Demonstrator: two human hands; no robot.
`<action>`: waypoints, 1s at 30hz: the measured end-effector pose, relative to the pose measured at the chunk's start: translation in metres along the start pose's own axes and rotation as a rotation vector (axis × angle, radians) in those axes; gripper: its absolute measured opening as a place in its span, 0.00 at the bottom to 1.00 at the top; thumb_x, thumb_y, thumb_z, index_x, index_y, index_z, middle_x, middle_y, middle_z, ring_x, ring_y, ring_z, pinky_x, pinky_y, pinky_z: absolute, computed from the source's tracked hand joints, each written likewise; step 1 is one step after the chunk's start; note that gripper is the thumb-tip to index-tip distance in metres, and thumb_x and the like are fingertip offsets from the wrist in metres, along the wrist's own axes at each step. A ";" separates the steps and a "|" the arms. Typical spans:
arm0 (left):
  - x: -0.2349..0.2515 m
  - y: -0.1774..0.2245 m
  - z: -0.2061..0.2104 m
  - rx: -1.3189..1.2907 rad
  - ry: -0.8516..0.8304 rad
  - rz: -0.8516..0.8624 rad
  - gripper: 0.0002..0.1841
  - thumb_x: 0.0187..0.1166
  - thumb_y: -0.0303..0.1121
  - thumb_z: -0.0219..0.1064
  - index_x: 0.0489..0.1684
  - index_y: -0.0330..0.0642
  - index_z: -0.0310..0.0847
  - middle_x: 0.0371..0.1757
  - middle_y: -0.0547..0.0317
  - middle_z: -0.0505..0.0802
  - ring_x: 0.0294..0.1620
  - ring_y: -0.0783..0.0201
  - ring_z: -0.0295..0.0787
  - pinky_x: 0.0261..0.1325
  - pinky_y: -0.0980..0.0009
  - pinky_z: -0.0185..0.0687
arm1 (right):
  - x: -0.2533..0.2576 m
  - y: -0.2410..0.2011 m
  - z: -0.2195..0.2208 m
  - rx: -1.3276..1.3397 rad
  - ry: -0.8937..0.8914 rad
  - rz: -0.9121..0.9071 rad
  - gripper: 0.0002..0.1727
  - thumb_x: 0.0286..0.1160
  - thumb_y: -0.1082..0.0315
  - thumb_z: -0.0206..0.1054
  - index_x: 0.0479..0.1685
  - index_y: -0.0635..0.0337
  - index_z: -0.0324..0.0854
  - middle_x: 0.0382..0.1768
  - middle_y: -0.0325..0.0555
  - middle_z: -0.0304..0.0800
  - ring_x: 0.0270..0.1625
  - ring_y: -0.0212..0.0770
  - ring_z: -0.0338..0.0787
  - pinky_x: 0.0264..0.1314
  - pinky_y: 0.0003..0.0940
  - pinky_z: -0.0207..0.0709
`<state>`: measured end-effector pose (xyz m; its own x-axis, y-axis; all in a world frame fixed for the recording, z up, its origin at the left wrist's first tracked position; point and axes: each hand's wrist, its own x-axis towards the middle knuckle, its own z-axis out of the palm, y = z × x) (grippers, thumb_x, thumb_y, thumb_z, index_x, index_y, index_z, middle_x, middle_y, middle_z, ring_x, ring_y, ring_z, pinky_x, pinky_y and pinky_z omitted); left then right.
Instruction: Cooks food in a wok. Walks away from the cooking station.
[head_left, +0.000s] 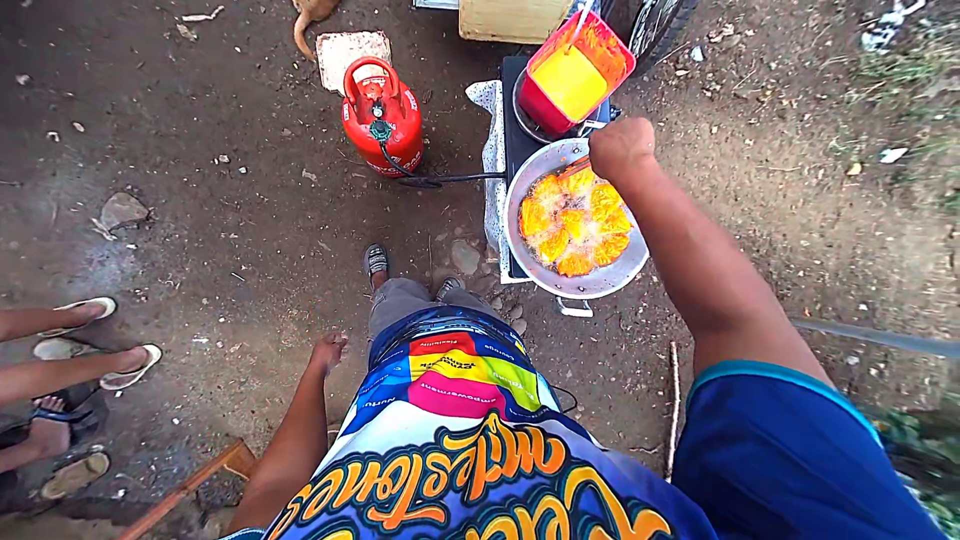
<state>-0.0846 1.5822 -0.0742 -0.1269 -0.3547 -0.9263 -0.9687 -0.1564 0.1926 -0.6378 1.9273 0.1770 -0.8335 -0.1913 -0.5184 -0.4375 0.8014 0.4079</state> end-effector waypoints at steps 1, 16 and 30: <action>0.001 0.001 0.000 0.002 0.000 -0.001 0.19 0.92 0.36 0.56 0.76 0.39 0.75 0.62 0.44 0.91 0.54 0.54 0.90 0.57 0.54 0.84 | 0.001 0.000 0.001 0.021 -0.005 0.016 0.08 0.72 0.76 0.66 0.40 0.76 0.84 0.48 0.74 0.88 0.54 0.75 0.89 0.44 0.74 0.78; 0.007 0.072 -0.011 0.040 0.000 0.146 0.19 0.93 0.39 0.57 0.75 0.40 0.76 0.60 0.48 0.92 0.49 0.59 0.91 0.52 0.59 0.86 | -0.018 0.064 0.040 0.417 0.047 0.233 0.27 0.78 0.50 0.68 0.44 0.75 0.85 0.54 0.82 0.86 0.61 0.84 0.84 0.51 0.86 0.71; 0.012 0.075 -0.020 0.134 0.004 0.133 0.19 0.92 0.38 0.58 0.75 0.38 0.74 0.61 0.45 0.91 0.51 0.55 0.92 0.55 0.55 0.86 | -0.033 0.094 0.156 0.774 0.008 0.321 0.30 0.83 0.39 0.61 0.57 0.57 0.91 0.58 0.70 0.89 0.66 0.75 0.85 0.62 0.83 0.70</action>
<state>-0.1548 1.5481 -0.0640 -0.2551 -0.3676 -0.8943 -0.9633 0.0163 0.2680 -0.5988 2.0970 0.1148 -0.8817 0.1105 -0.4587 0.1737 0.9799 -0.0978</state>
